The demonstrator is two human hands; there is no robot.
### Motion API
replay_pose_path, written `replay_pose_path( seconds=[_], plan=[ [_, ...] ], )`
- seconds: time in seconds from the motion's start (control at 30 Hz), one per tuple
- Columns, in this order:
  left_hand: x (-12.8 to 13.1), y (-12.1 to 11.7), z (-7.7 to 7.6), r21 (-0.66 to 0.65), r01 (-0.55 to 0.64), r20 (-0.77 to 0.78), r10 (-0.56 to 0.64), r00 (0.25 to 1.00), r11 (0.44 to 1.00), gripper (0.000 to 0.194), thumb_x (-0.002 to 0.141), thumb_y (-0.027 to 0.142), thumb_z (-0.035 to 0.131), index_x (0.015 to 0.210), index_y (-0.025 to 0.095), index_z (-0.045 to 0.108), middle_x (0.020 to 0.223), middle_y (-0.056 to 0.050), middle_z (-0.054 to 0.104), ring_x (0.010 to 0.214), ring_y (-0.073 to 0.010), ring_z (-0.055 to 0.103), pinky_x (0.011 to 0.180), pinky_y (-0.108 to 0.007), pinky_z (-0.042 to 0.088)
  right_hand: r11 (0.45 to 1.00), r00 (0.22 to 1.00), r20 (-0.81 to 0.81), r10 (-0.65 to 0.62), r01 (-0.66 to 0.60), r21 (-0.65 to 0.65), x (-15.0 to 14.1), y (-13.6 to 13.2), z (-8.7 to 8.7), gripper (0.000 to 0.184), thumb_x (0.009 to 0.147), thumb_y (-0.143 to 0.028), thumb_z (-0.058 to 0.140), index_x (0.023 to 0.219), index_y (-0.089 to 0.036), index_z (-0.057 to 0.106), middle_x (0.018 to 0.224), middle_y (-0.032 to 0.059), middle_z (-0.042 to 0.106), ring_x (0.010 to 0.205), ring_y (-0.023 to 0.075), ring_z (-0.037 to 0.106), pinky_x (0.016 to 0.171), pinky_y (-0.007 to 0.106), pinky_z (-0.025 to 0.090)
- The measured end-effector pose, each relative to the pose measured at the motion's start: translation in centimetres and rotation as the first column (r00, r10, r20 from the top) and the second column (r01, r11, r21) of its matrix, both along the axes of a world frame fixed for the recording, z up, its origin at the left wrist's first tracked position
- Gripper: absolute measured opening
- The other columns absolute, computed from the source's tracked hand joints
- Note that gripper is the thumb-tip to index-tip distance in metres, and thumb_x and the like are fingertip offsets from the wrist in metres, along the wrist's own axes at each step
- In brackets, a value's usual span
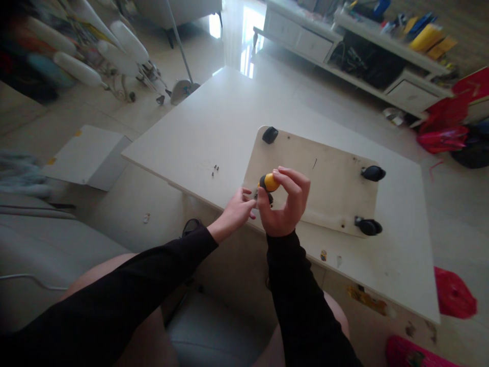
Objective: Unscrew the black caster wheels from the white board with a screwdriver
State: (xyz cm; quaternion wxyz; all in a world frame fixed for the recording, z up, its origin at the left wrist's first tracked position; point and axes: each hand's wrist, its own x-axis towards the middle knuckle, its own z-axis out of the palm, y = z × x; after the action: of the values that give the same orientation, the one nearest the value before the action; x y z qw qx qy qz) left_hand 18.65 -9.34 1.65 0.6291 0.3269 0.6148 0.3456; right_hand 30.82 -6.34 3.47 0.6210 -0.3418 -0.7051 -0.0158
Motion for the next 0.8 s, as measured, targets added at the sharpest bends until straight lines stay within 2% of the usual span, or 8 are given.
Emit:
replay_pose_path(
  seconds=[0.07,0.13,0.33,0.4,0.53,0.6,0.73,0.8],
  plan=[
    [-0.1,0.1,0.2,-0.016,0.006,0.003,-0.006,1.0,1.0,0.037,0.094,0.015,0.058,0.13,0.016,0.05,0.095,-0.004,0.066,0.058,-0.0126,0.06,0.06,-0.028,0.047,0.997,0.998,0.002,-0.063,0.063,0.038,0.1,0.1,0.2,0.044,0.087,-0.035,0.085,0.126,-0.029,0.067,0.114,0.0049,0.064,0.102,0.0226,0.069,0.085,0.044,0.064],
    [-0.3,0.2,0.4,-0.049,0.005,0.012,-0.004,1.0,0.999,0.036,0.092,0.014,0.058,0.128,0.017,0.052,0.1,-0.005,0.067,0.059,-0.0122,0.061,0.058,-0.027,0.045,0.995,0.997,-0.001,-0.084,0.083,0.053,0.2,0.1,0.3,0.046,0.085,-0.031,0.088,0.126,-0.03,0.068,0.111,0.004,0.065,0.098,0.0211,0.068,0.082,0.04,0.062],
    [-0.7,0.7,0.6,-0.164,-0.016,0.126,0.037,0.991,0.986,0.039,0.087,0.013,0.057,0.126,0.017,0.059,0.096,-0.004,0.068,0.059,-0.0118,0.063,0.056,-0.025,0.04,0.999,1.0,-0.002,0.013,-0.013,-0.053,0.3,-0.2,0.0,0.044,0.103,-0.026,0.057,0.147,-0.03,0.06,0.128,0.0096,0.069,0.121,0.0275,0.071,0.097,0.051,0.063],
    [-0.8,0.8,0.4,-0.182,-0.028,0.168,0.059,0.984,0.983,0.039,0.086,0.014,0.057,0.124,0.018,0.06,0.093,-0.003,0.067,0.058,-0.011,0.061,0.055,-0.024,0.039,0.998,1.0,-0.014,-0.019,0.018,-0.055,0.3,-0.2,0.0,0.043,0.101,-0.03,0.063,0.143,-0.031,0.063,0.128,0.009,0.066,0.12,0.0272,0.07,0.097,0.05,0.064],
    [-0.9,1.1,0.0,-0.204,-0.042,0.218,0.087,0.972,0.978,0.048,0.081,0.014,0.056,0.129,0.018,0.061,0.086,-0.001,0.065,0.052,-0.01,0.057,0.052,-0.023,0.037,0.994,0.994,-0.038,-0.099,0.098,-0.046,0.5,0.0,-0.1,0.049,0.089,-0.029,0.083,0.136,-0.034,0.071,0.118,0.0047,0.06,0.104,0.0207,0.067,0.085,0.04,0.065],
    [-1.0,1.3,-0.1,-0.204,-0.048,0.221,0.094,0.971,0.978,0.053,0.08,0.014,0.056,0.132,0.018,0.061,0.083,0.0,0.064,0.052,-0.0103,0.057,0.051,-0.023,0.036,0.995,0.997,-0.031,-0.076,0.074,-0.068,0.5,-0.1,-0.2,0.049,0.095,-0.027,0.075,0.142,-0.035,0.067,0.119,0.0053,0.062,0.106,0.0209,0.069,0.088,0.041,0.065],
    [-1.1,1.6,-0.1,-0.216,-0.05,0.202,0.095,0.975,0.975,0.054,0.079,0.016,0.056,0.133,0.019,0.062,0.081,0.0,0.065,0.052,-0.0111,0.057,0.052,-0.023,0.037,0.992,1.0,-0.017,-0.017,0.015,-0.124,0.5,-0.3,-0.1,0.05,0.104,-0.026,0.053,0.153,-0.031,0.056,0.134,0.0096,0.065,0.124,0.0272,0.07,0.101,0.05,0.063],
    [-1.1,1.6,-0.1,-0.209,-0.053,0.214,0.098,0.972,0.977,0.055,0.078,0.015,0.056,0.132,0.019,0.062,0.081,0.0,0.064,0.051,-0.0105,0.057,0.052,-0.023,0.037,0.992,0.999,-0.01,-0.041,0.039,-0.116,0.5,-0.5,0.0,0.046,0.104,-0.028,0.055,0.149,-0.031,0.059,0.131,0.0093,0.065,0.122,0.027,0.069,0.098,0.05,0.064]
  ],
)
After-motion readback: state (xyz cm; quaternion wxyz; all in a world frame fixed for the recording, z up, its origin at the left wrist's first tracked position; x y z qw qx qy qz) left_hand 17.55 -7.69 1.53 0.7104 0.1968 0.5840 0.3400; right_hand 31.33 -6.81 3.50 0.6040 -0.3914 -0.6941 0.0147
